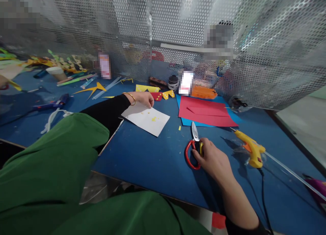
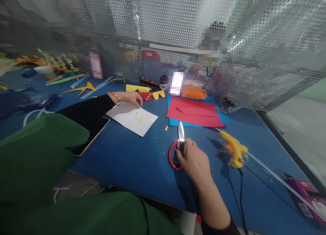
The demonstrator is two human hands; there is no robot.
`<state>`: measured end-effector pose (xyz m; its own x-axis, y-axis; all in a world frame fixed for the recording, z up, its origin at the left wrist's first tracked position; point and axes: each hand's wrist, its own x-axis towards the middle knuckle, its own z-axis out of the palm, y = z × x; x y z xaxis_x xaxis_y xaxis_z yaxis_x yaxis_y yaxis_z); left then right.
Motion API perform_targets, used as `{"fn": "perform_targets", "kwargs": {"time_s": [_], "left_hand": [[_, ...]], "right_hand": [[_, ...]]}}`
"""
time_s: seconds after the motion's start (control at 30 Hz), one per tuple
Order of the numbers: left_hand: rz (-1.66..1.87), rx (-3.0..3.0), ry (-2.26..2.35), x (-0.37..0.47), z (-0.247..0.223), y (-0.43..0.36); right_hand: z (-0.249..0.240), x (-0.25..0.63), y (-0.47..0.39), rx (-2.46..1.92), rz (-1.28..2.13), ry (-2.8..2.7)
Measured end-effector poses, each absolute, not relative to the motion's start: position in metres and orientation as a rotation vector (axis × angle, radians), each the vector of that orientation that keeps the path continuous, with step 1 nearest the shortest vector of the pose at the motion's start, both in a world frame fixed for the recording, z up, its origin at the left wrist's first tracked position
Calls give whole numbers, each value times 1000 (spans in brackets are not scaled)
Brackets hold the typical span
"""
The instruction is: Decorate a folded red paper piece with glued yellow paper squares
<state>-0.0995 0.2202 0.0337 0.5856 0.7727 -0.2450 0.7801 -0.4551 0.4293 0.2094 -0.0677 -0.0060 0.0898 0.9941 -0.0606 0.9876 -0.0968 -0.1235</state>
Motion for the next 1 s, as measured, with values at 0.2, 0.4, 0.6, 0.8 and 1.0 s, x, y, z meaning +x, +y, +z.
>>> {"fn": "perform_targets", "kwargs": {"time_s": [0.2,0.4,0.6,0.8,1.0], "left_hand": [[314,2466,1240,-67,35,214],[378,2539,1102,39,28,199],[295,2430,1312,108,15,201],[323,2251,1502,125,5,206],[413,1962,1481,130,6,203]], "right_hand": [[-8,209,-67,-2304,191,-2096],[-9,209,-66,-2297,176,-2087],[-6,207,-66,-2295,154,-2120],[-4,204,-66,-2272,99,-2151],[-1,204,-66,-2271,86,-2153]]}}
